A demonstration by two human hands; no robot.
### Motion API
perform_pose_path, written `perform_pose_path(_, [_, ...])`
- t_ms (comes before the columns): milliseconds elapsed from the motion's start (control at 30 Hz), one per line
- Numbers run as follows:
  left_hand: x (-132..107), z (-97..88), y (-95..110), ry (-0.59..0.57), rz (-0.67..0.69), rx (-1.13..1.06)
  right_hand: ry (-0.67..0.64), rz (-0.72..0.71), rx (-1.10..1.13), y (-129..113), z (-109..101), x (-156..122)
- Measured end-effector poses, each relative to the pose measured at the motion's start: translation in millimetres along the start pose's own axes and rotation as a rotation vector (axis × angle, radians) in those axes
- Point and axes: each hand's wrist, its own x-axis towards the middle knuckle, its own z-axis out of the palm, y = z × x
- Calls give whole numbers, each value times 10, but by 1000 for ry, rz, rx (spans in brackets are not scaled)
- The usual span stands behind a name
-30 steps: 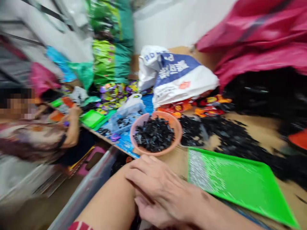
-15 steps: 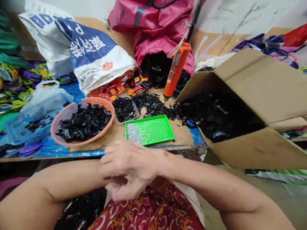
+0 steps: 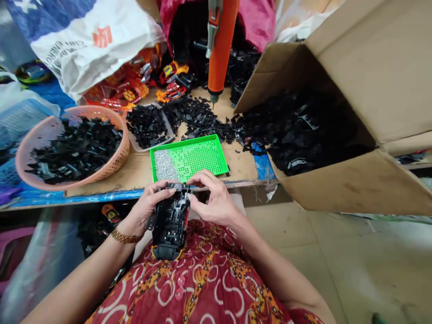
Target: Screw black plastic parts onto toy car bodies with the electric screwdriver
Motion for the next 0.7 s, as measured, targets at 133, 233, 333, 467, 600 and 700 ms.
perform_pose_path(133, [-9, 62, -1, -3, 44, 39, -45, 56, 51, 20, 14, 74])
perform_pose_path(233, [7, 80, -33, -76, 76, 88, -91, 52, 26, 36, -26, 157])
perform_pose_path(333, [22, 76, -101, -151, 78, 104, -203, 41, 7, 66, -46, 209])
perform_pose_path(467, [24, 48, -175, -185, 7, 104, -245, 56, -5, 120, -75, 203])
perform_pose_path(600, [-4, 21, -205, -173, -22, 57, -264, 53, 16, 141, -114, 171])
perform_pose_path(700, [-32, 10, -216, -146, -7, 55, -307, 44, 42, 137, -109, 154])
